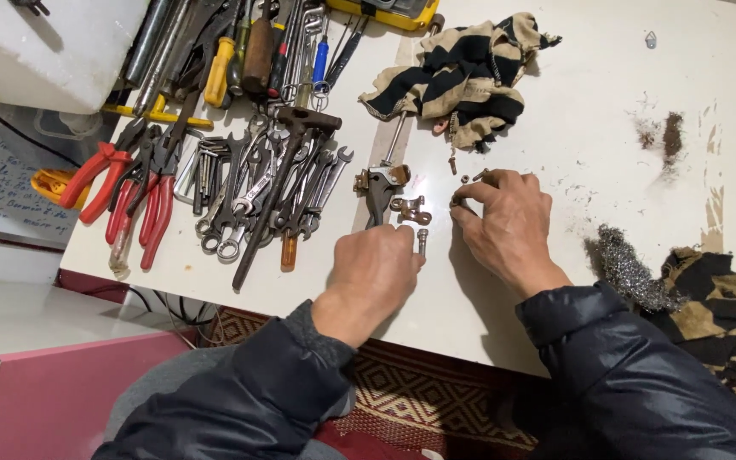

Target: The person scrubs small metal parts with a steel wool pad to remove rust and debris. They handle several small cylindrical and bolt-like pieces one by one, rotating them while scrubbing, and place the cleaned items on the white table surface.

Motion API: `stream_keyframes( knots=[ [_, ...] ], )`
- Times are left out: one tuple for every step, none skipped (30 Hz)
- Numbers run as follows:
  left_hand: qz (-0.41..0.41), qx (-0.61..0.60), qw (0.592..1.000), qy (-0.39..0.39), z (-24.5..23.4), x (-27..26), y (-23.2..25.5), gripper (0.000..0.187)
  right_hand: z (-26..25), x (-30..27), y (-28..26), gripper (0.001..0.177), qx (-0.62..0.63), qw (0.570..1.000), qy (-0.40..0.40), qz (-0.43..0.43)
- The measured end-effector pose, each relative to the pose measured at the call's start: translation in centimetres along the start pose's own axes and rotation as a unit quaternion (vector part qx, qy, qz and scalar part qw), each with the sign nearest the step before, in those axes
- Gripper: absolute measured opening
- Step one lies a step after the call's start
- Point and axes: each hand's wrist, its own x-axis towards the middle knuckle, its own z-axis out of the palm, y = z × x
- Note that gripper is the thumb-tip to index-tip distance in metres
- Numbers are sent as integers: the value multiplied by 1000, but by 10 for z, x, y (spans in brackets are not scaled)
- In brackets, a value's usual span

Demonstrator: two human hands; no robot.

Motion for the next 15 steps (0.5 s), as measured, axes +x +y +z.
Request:
stream_keyframes(
  knots=[
    [0, -1, 1000, 0, 2, 2, 0, 15, -1, -1, 0, 18, 0, 1000, 0, 0],
    [6, -2, 1000, 14, 5, 3, 1, 15, -2, -1, 1, 19, -3, 1000, 1, -2],
    [12, -4, 999, 29, 8, 4, 1, 14, -3, -2, 1, 20, -6, 1000, 2, -4],
    [12, -5, 1000, 28, 6, 5, 3, 14, -5, -4, 2, 20, -6, 1000, 2, -4],
    [16, -5, 999, 28, 4, 5, 4, 15, -7, -5, 3, 21, 4, 1000, 7, -10],
    [21, -5, 999, 27, 2, 6, 7, 16, -9, -7, 4, 22, 14, 1000, 12, -17],
    [21, -5, 999, 26, 5, 8, 6, 16, -12, -9, 3, 22, 14, 1000, 12, -16],
    [20, -3, 999, 32, 8, 10, 5, 17, -15, -10, 2, 22, 23, 999, 13, -21],
    [19, -2, 999, 37, 10, 11, 4, 19, -19, -12, 2, 22, 32, 999, 14, -25],
    [20, -2, 999, 36, 17, 14, 3, 19, -22, -14, 0, 22, 31, 999, 14, -24],
    [10, 5, 999, 31, 23, 16, 1, 15, -26, -15, -1, 21, 49, 998, 7, -23],
    [1, 12, 1000, 26, 29, 18, 0, 12, -30, -17, -2, 22, 67, 998, 0, -21],
    [2, 12, 1000, 26, 33, 20, -1, 12, -34, -18, -2, 22, 66, 998, 1, -20],
    [-10, 11, 1000, 16, 37, 21, -2, 10, -37, -20, -2, 21, 69, 997, -6, -17],
    [-22, 10, 1000, 6, 41, 22, -4, 8, -41, -21, -2, 21, 72, 997, -14, -13]
  ],
)
